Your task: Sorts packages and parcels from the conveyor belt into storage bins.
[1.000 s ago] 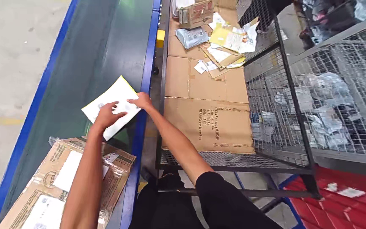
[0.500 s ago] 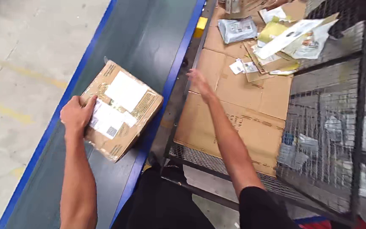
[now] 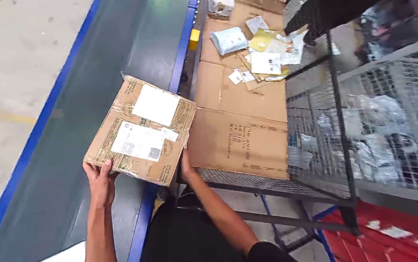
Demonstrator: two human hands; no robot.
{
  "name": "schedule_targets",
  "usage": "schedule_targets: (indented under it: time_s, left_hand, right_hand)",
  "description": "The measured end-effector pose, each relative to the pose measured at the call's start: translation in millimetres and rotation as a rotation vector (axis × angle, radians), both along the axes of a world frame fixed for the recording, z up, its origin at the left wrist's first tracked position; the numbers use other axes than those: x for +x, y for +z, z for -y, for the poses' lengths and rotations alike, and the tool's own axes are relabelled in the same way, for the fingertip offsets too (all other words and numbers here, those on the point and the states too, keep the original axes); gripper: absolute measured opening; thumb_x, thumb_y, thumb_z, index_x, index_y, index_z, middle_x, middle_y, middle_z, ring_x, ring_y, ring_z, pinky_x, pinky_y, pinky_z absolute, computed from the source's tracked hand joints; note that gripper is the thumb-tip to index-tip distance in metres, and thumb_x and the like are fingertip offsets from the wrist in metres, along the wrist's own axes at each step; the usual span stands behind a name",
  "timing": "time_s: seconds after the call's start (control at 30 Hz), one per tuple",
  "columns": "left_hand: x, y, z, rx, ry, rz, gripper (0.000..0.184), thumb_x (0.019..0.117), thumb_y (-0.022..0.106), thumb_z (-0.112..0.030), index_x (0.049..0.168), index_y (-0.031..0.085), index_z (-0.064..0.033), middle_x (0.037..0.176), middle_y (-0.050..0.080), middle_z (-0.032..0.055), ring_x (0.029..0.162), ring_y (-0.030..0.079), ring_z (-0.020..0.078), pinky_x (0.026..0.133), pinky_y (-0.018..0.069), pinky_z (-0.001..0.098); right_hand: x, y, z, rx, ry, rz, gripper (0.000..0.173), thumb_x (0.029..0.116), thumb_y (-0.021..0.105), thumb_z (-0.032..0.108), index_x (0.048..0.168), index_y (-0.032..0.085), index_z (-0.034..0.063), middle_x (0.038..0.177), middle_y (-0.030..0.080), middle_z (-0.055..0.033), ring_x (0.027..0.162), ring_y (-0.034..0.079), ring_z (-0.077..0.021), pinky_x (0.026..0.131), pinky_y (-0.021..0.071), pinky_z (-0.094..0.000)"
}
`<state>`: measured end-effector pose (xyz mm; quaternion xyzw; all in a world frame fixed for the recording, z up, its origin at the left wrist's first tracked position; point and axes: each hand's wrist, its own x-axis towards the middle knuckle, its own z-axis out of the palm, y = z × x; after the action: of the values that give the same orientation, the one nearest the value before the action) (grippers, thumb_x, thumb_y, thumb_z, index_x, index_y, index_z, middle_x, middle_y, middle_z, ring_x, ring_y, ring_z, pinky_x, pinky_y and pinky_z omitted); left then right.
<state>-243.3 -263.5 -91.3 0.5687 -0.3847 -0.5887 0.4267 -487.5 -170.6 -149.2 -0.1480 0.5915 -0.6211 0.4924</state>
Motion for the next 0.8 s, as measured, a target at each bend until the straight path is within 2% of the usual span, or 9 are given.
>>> schedule_targets:
  time_s: [0.1, 0.2, 0.3, 0.4, 0.47, 0.53, 0.57, 0.7, 0.8]
  left_hand:
    - [-43.5, 20.6, 8.7, -0.176, -0.073, 0.11, 0.104, 0.0846, 0.077, -0.037, 0.162, 0.01, -0.0182, 0.157, 0.037, 0.0108, 0.12, 0.063, 0.0229, 0.083, 0.0632, 0.0422]
    - [-89.7, 43.6, 9.3, -0.381, -0.225, 0.198, 0.102, 0.0806, 0.083, -0.04, 0.158, 0.024, -0.011, 0.161, 0.035, 0.0126, 0.134, 0.055, 0.0238, 0.094, 0.0604, 0.0399]
    - [-162.6, 63.7, 36.6, -0.506, -0.357, 0.257, 0.099, 0.0799, 0.084, -0.048, 0.157, 0.034, -0.0103, 0.162, 0.033, 0.0158, 0.142, 0.046, 0.0272, 0.099, 0.0592, 0.0422]
    - [-258.9, 80.6, 105.4, -0.656, -0.538, 0.24, 0.093, 0.0864, 0.078, -0.044, 0.161, 0.031, -0.0157, 0.167, 0.028, 0.011, 0.149, 0.038, 0.0244, 0.111, 0.0493, 0.0458]
    - [-314.4, 90.4, 136.7, -0.718, -0.694, 0.179, 0.089, 0.0929, 0.076, -0.029, 0.164, 0.023, -0.0203, 0.171, 0.017, 0.0075, 0.147, 0.041, 0.0262, 0.106, 0.0541, 0.0483]
    - [-352.4, 101.7, 137.3, -0.757, -0.843, 0.152, 0.081, 0.0938, 0.075, -0.02, 0.162, 0.031, -0.0178, 0.168, 0.029, 0.0065, 0.14, 0.051, 0.0266, 0.105, 0.0546, 0.0475]
    - [-361.4, 101.4, 127.1, -0.817, -0.928, 0.186, 0.075, 0.0938, 0.075, -0.018, 0.159, 0.038, -0.0147, 0.165, 0.037, 0.0069, 0.138, 0.054, 0.0245, 0.107, 0.0534, 0.0455]
    - [-311.6, 62.3, 58.8, -0.964, -1.049, 0.389, 0.053, 0.0999, 0.066, -0.023, 0.15, 0.053, -0.0126, 0.156, 0.05, 0.0058, 0.14, 0.051, 0.0187, 0.115, 0.0461, 0.0418]
    - [-210.5, 15.3, 22.1, -0.805, -0.818, 0.626, 0.043, 0.1029, 0.059, -0.025, 0.144, 0.059, -0.0115, 0.154, 0.052, 0.0061, 0.142, 0.05, 0.0198, 0.117, 0.0438, 0.0421]
  right_hand:
    - [8.4, 10.1, -20.3, -0.007, -0.15, 0.238, 0.077, 0.1042, 0.012, 0.065, 0.162, 0.023, 0.0147, 0.157, 0.044, -0.009, 0.14, 0.047, -0.0168, 0.113, 0.0459, -0.0435]
    - [-25.0, 18.0, -30.7, -0.029, -0.17, 0.319, 0.088, 0.0975, 0.015, 0.077, 0.161, 0.022, 0.017, 0.153, 0.049, -0.009, 0.136, 0.052, -0.0192, 0.108, 0.0502, -0.0461]
    - [-80.9, 33.0, -17.3, 0.006, -0.252, 0.261, 0.088, 0.0964, 0.011, 0.079, 0.16, 0.026, 0.0203, 0.15, 0.052, -0.008, 0.133, 0.055, -0.0207, 0.103, 0.0533, -0.0483]
    - [-173.1, 48.9, 38.9, -0.08, -0.305, 0.06, 0.083, 0.0991, 0.009, 0.075, 0.163, 0.019, 0.0241, 0.16, 0.041, -0.0066, 0.142, 0.046, -0.0212, 0.11, 0.0481, -0.0507]
    - [-256.5, 41.9, 98.2, -0.192, -0.345, -0.148, 0.079, 0.1005, 0.014, 0.073, 0.164, 0.018, 0.0268, 0.164, 0.035, -0.0047, 0.145, 0.042, -0.022, 0.111, 0.0467, -0.053]
    - [-336.4, 50.0, 160.3, -0.351, -0.378, -0.343, 0.069, 0.1076, 0.027, 0.057, 0.166, 0.001, 0.0294, 0.171, 0.014, -0.005, 0.149, 0.035, -0.0244, 0.109, 0.0477, -0.0539]
    - [-358.7, 66.6, 181.8, -0.448, -0.388, -0.41, 0.068, 0.1102, 0.032, 0.045, 0.165, -0.004, 0.0263, 0.171, 0.009, -0.0086, 0.15, 0.034, -0.0273, 0.109, 0.0476, -0.0549]
    - [-348.3, 125.7, 216.0, -0.655, -0.168, -0.623, 0.08, 0.1078, 0.048, 0.035, 0.164, -0.004, 0.0124, 0.163, 0.033, -0.0153, 0.141, 0.049, -0.0305, 0.106, 0.0525, -0.0538]
    - [-296.2, 100.8, 206.0, -0.52, 0.069, -0.777, 0.072, 0.1059, 0.051, 0.025, 0.161, 0.013, -0.0005, 0.149, 0.054, -0.0163, 0.132, 0.059, -0.0244, 0.107, 0.0537, -0.045]
